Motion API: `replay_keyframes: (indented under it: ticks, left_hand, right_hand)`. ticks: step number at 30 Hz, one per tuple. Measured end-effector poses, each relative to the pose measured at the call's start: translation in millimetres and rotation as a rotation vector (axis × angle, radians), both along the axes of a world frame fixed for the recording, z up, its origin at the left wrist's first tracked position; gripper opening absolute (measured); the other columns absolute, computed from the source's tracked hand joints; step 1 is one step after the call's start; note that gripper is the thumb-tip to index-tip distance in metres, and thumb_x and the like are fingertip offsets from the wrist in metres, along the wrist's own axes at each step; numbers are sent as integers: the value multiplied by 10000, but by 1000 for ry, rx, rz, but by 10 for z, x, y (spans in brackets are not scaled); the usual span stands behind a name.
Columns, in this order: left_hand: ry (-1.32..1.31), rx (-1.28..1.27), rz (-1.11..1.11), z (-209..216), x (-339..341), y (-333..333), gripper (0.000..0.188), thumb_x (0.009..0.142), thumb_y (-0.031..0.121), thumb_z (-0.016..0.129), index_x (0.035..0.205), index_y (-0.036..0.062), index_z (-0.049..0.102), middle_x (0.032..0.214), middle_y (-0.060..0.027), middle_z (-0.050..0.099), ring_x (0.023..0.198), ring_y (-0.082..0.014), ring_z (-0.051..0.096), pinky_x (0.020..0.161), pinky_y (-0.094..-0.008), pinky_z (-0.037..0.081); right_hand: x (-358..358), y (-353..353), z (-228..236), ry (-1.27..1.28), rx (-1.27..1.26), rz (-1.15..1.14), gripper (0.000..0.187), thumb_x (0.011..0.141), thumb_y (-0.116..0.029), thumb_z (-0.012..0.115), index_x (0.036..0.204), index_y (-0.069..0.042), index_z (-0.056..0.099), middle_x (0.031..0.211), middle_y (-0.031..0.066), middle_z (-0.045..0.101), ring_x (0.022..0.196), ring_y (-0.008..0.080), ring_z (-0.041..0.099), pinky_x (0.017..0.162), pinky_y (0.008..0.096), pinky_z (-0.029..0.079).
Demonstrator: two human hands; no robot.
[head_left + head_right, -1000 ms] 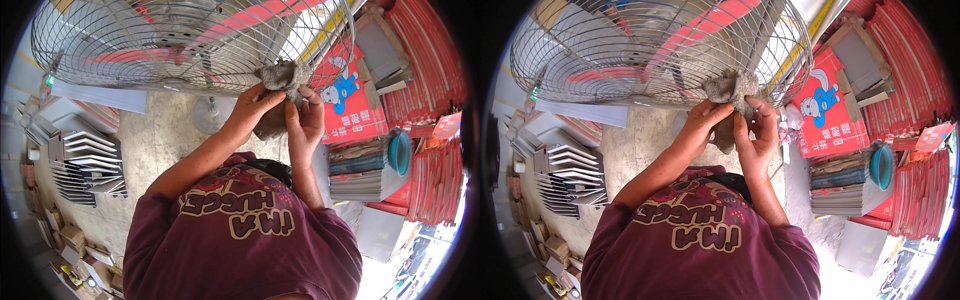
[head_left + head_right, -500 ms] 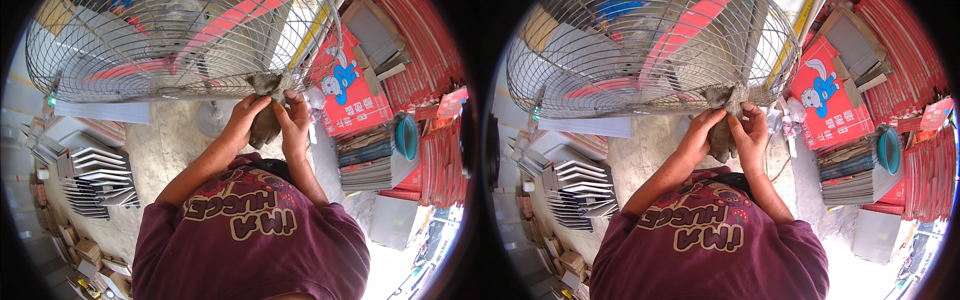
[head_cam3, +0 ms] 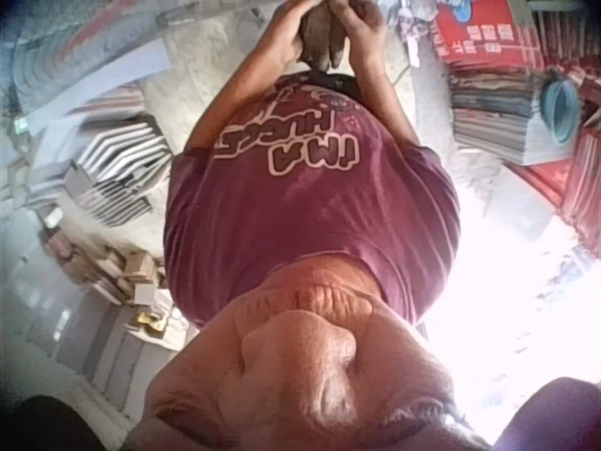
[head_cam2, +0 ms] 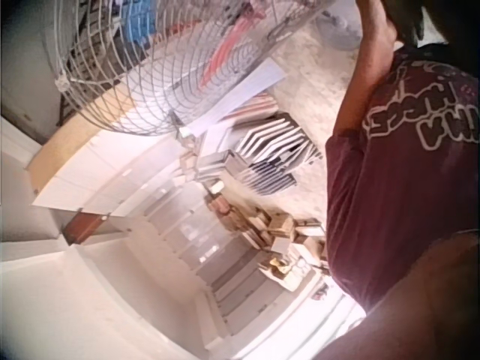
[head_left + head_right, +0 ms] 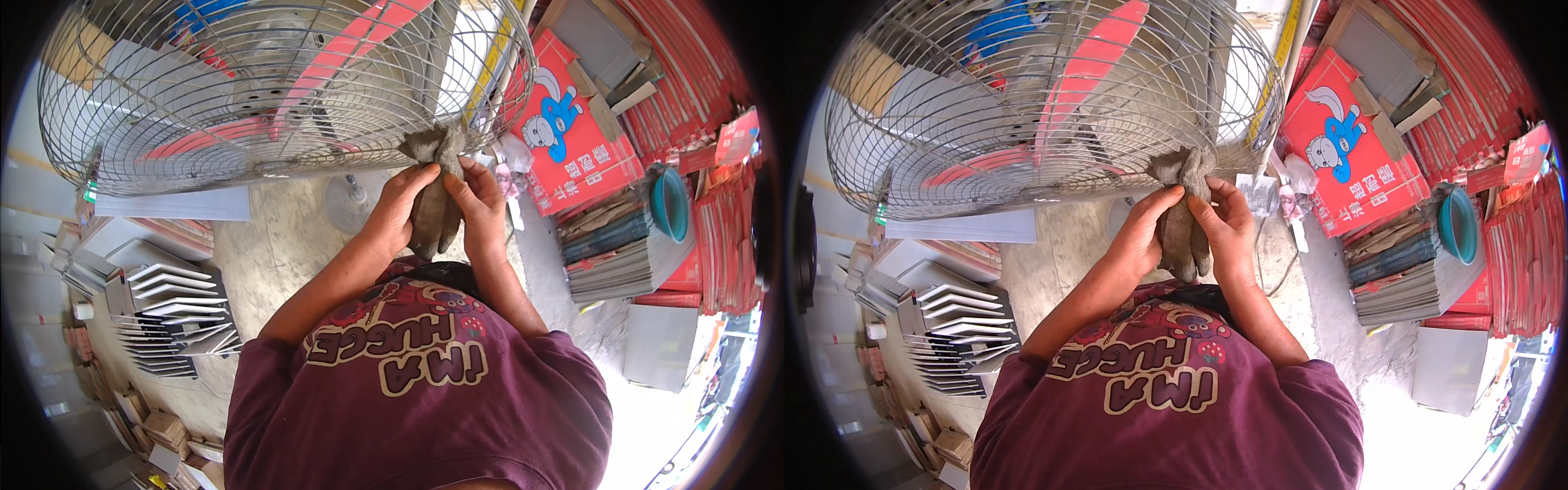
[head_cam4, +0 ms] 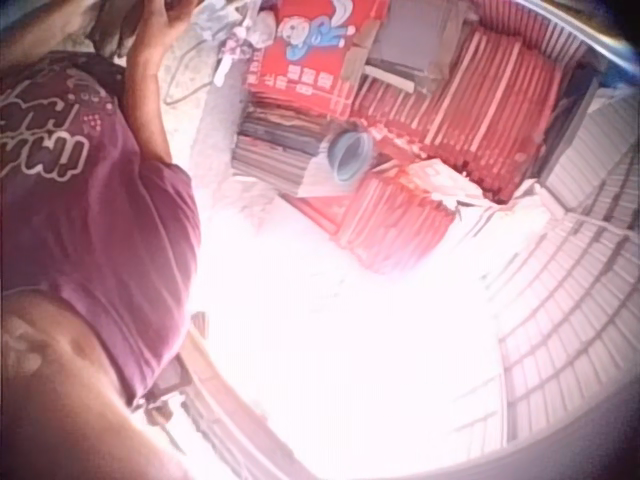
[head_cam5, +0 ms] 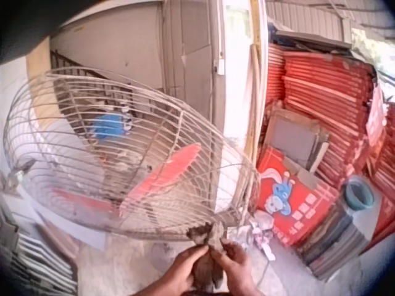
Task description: The person wipes a grey cloth near a fan, then holds the cloth up to view, and places it onto a stack of rectangular white panels one by one.
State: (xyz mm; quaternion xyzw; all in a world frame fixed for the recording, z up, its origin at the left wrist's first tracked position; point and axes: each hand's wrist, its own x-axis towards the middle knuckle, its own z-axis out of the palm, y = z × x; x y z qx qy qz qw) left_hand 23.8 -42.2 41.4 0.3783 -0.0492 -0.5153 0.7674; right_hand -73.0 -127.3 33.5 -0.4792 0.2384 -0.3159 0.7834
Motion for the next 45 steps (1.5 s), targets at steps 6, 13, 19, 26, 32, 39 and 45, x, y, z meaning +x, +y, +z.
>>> replay_keyframes:
  ticks: [6,13,19,26,32,39,45]
  left_hand:
    - [-239,-104,1,401,20,-71,262,897,171,547,1118,32,556,1076,-27,580,976,-107,536,856,-268,413]
    - [-532,-193,88,720,-75,-20,246,884,149,593,1091,20,556,1022,-18,585,938,-63,516,824,-230,409]
    - [-524,-178,108,671,-51,-98,265,882,148,598,1111,20,558,1035,-11,583,954,-72,517,848,-227,405]
    - [-339,-127,86,495,-67,-180,278,874,130,597,1129,28,554,1073,-29,570,991,-99,521,870,-254,408]
    - [-278,-63,71,380,-85,-205,304,868,154,597,1141,31,543,1078,-33,572,986,-106,526,866,-262,408]
    - [-144,-41,36,303,-113,-237,276,878,175,567,1105,19,555,1080,-44,577,1015,-131,520,888,-283,395]
    - [-92,-24,12,141,-118,-268,309,876,169,572,1152,41,516,1084,-39,566,1005,-134,536,875,-285,418]
  right_hand:
    - [2,14,489,-143,-139,-34,380,849,-32,610,1188,11,443,1096,70,548,967,116,538,858,246,436]
    - [-51,64,810,-222,-377,-83,409,843,-26,611,1209,-21,429,1134,84,537,1037,135,524,902,263,413]
    - [15,1,722,-244,-393,-112,406,842,-10,606,1209,-30,434,1121,77,533,998,122,535,868,248,423]
    - [59,-43,508,-219,-262,-169,400,844,-13,607,1204,-7,431,1096,81,552,935,110,557,813,234,456]
    - [-12,-91,391,-129,-149,-91,374,839,-33,623,1171,12,456,1036,76,588,883,102,569,789,235,466]
    - [-57,-120,240,36,-314,-104,391,819,-57,655,1153,27,470,940,56,601,838,84,551,721,221,470]
    - [-93,-204,59,222,-493,-123,406,800,-106,671,1125,45,478,844,69,601,754,78,528,654,220,450]
